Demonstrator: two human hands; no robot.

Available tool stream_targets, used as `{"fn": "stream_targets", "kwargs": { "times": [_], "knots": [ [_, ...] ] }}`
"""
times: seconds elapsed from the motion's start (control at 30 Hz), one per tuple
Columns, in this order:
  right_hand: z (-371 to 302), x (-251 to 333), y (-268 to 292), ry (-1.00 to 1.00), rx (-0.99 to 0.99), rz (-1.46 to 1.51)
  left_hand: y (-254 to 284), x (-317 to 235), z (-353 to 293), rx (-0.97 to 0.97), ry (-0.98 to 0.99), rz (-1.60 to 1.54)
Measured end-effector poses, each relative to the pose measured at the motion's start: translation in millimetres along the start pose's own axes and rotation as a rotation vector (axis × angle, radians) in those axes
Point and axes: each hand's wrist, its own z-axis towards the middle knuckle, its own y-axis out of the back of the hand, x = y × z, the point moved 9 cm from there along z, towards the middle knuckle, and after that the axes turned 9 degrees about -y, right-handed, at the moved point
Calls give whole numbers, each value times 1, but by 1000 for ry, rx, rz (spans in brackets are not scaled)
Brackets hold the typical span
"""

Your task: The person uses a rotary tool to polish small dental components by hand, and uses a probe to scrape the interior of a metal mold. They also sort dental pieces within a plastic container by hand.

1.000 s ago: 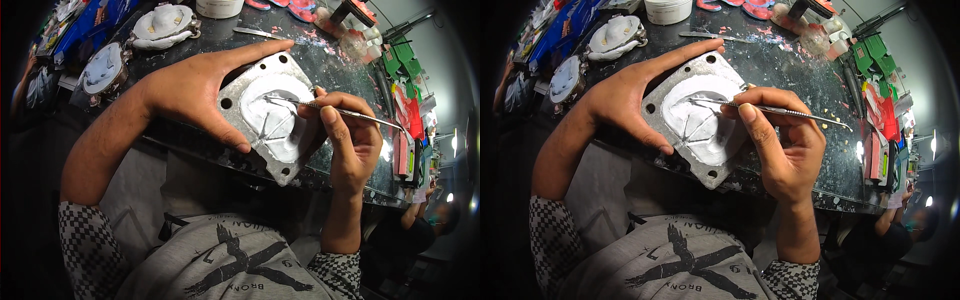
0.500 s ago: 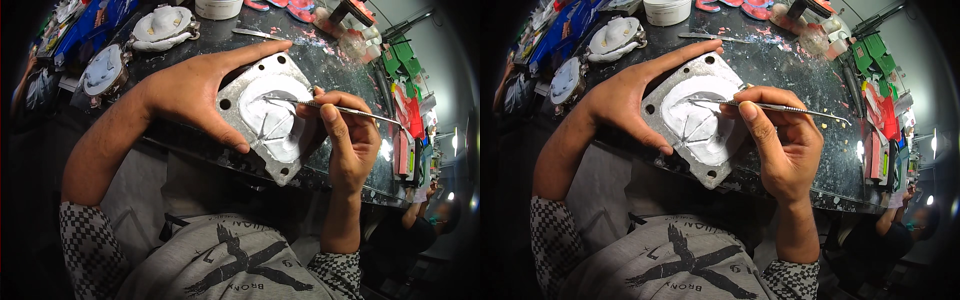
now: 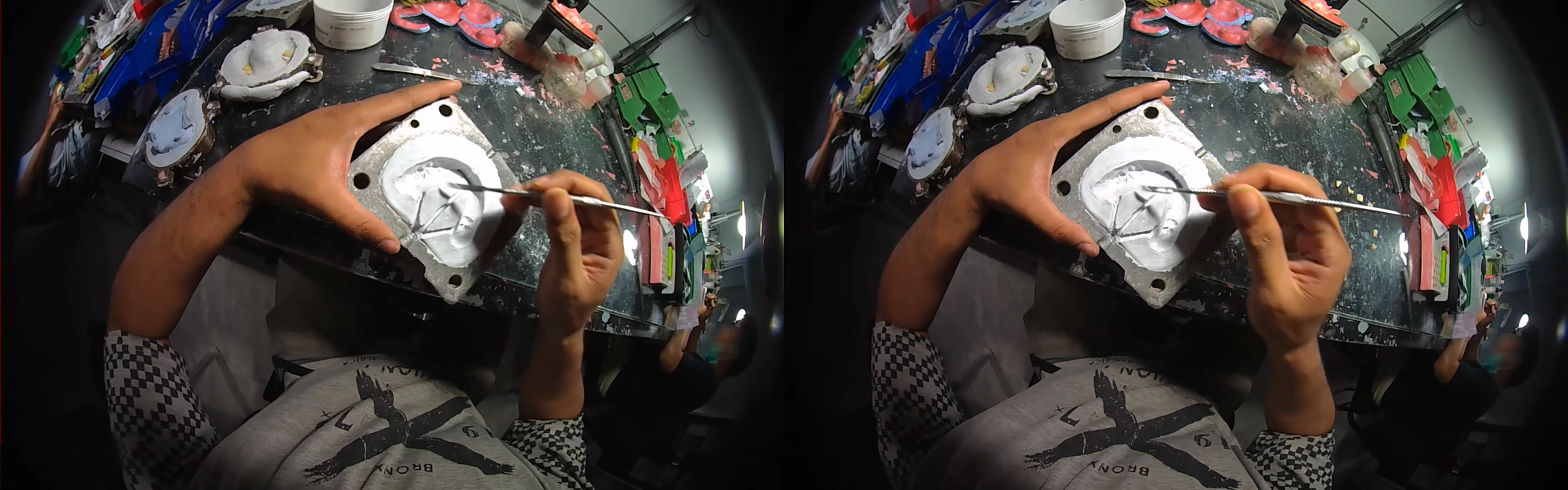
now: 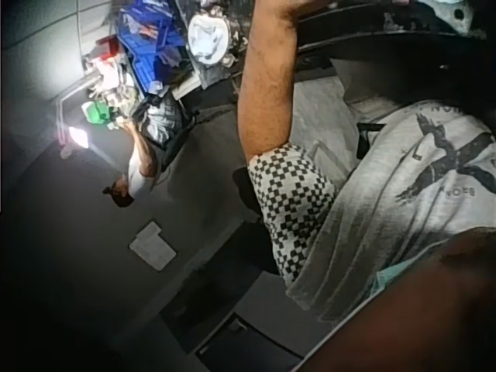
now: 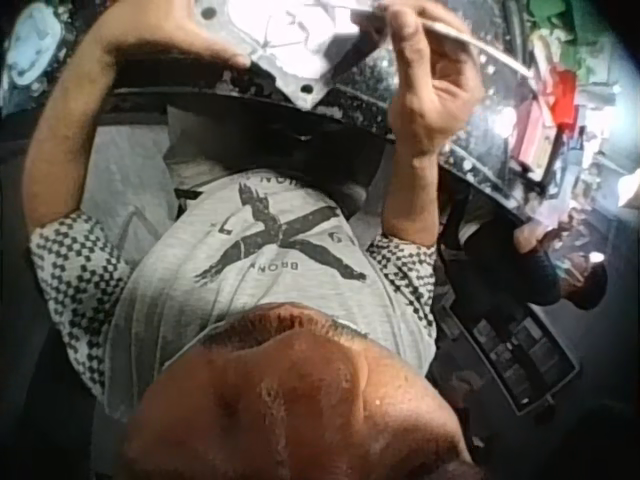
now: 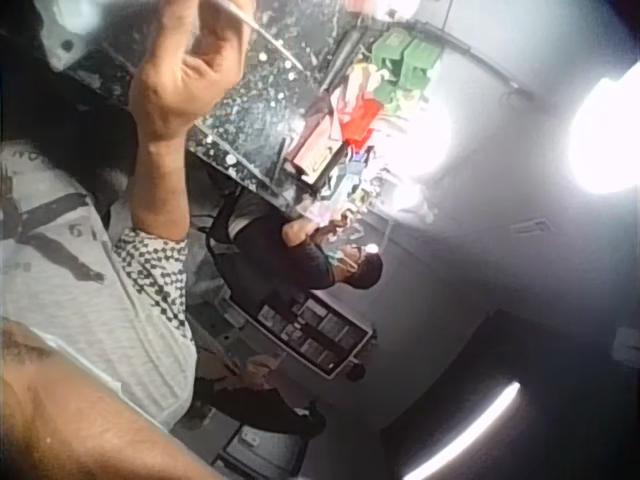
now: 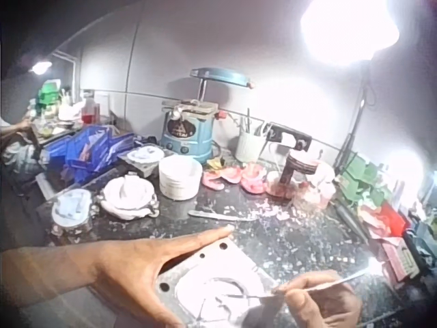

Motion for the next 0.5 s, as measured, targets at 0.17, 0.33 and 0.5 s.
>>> {"fn": "stream_targets", "kwargs": {
  "times": [0.17,0.33,0.5],
  "knots": [
    [8,3,-19,43,34,-218,1,-2,0,-6,-19,31],
    [6,3,-25,107,52,-256,1,-3,0,1,-10,42],
    [6,0,-25,76,56,-160,1,-3,-1,-13,-27,52]
  ]
}}
